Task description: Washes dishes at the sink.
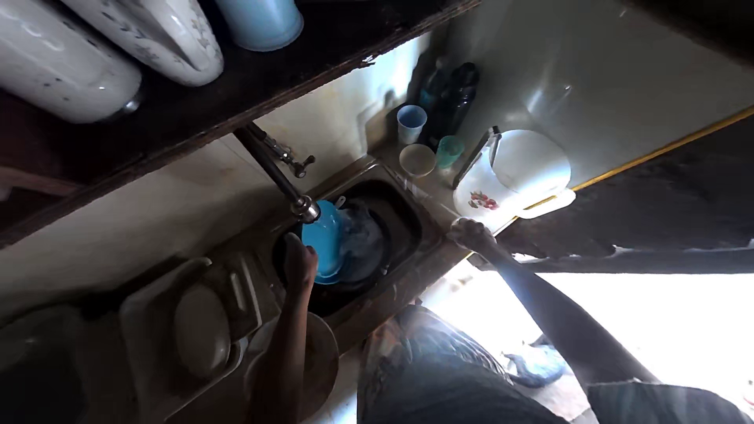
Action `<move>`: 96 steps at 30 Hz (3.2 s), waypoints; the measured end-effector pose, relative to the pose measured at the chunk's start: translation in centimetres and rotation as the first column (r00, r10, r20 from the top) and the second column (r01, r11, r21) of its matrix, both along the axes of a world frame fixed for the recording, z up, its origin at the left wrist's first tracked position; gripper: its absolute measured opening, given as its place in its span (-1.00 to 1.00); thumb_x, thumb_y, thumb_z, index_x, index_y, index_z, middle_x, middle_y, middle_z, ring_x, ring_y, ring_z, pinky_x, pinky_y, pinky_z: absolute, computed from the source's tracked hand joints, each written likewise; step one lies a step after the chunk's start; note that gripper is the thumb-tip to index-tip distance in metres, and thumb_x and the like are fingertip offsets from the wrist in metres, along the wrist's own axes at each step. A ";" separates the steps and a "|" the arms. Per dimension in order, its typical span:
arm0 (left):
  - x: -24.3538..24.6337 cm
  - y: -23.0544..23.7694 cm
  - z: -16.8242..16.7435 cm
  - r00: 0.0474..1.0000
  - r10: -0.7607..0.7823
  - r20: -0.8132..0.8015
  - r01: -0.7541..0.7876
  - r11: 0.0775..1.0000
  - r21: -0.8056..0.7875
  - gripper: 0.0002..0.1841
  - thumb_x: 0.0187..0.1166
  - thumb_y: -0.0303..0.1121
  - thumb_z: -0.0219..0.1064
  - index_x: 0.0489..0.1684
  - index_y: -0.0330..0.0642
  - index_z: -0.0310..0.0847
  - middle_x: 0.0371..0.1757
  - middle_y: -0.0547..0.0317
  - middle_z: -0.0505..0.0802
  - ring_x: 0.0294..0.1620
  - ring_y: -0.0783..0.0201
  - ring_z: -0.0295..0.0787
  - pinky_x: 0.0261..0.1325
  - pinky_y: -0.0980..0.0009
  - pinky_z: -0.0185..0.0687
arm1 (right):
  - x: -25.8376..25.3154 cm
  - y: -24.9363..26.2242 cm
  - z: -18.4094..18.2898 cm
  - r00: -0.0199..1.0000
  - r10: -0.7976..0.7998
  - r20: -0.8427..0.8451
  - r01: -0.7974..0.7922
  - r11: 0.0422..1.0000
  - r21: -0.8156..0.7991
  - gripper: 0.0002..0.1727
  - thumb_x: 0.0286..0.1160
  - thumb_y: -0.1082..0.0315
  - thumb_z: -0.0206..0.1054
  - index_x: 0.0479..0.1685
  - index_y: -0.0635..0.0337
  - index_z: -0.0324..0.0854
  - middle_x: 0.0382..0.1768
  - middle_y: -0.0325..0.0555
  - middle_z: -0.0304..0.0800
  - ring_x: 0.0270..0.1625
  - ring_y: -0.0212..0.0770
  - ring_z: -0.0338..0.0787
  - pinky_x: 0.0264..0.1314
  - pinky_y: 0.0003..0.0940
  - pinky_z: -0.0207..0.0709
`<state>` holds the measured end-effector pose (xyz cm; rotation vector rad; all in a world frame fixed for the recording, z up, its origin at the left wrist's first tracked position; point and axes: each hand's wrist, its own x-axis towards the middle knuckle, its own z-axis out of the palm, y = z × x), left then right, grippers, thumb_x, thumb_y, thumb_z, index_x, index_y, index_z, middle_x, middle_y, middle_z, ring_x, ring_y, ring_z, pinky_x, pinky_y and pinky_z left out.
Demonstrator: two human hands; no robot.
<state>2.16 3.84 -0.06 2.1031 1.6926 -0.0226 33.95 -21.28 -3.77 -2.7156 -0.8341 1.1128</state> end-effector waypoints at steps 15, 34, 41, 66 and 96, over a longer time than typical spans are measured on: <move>-2.4 -12.0 0.7 0.216 0.876 0.430 -0.063 0.452 -0.890 -0.74 0.57 -0.65 0.00 0.17 -0.37 0.36 -0.21 -0.11 0.74 -0.36 0.06 0.82 -0.32 0.13 0.86 | -17.5 12.3 -1.3 0.827 0.559 -0.057 -0.361 0.606 0.709 -0.58 0.71 0.28 0.24 0.46 0.24 0.62 0.35 0.29 0.72 0.40 0.21 0.71 0.51 0.16 0.50; -3.2 -13.6 2.8 0.386 0.787 0.480 -0.098 0.553 -0.827 -0.75 0.39 -0.77 0.10 0.00 -0.45 0.45 -0.32 0.04 0.70 -0.43 0.25 0.74 -0.33 0.28 0.83 | -13.9 13.4 0.1 0.866 0.480 0.139 -0.408 0.519 0.752 -0.67 0.64 0.43 0.30 0.32 0.14 0.73 0.36 0.15 0.74 0.38 0.15 0.75 0.46 0.13 0.59; -5.4 -11.9 1.4 0.244 0.839 0.487 -0.208 0.536 -0.818 -0.65 0.41 -0.78 0.07 0.18 -0.44 0.33 -0.26 -0.08 0.69 -0.43 0.14 0.78 -0.42 0.18 0.85 | -16.7 9.3 2.9 0.626 0.770 -0.122 -0.602 0.576 0.553 -0.62 0.78 0.29 0.16 0.43 0.21 0.65 0.37 0.23 0.72 0.42 0.22 0.71 0.55 0.18 0.47; -4.5 -13.8 2.6 0.373 0.794 0.480 -0.086 0.544 -0.834 -0.77 0.42 -0.75 0.09 -0.04 -0.37 0.41 -0.39 0.12 0.67 -0.48 0.31 0.70 -0.37 0.31 0.80 | -12.7 12.6 1.5 0.839 0.542 0.038 -0.431 0.621 0.654 -0.69 0.70 0.35 0.28 0.29 0.24 0.72 0.21 0.18 0.82 0.26 0.13 0.82 0.41 0.12 0.61; -5.5 -10.1 0.9 0.193 0.801 0.567 -0.207 0.598 -0.775 -0.67 0.46 -0.76 0.05 0.18 -0.43 0.35 -0.29 0.00 0.73 -0.44 0.20 0.79 -0.39 0.25 0.85 | -19.7 11.1 4.0 0.591 0.776 -0.221 -0.526 0.578 0.624 -0.63 0.74 0.32 0.20 0.39 0.26 0.69 0.32 0.21 0.77 0.42 0.13 0.72 0.60 0.09 0.43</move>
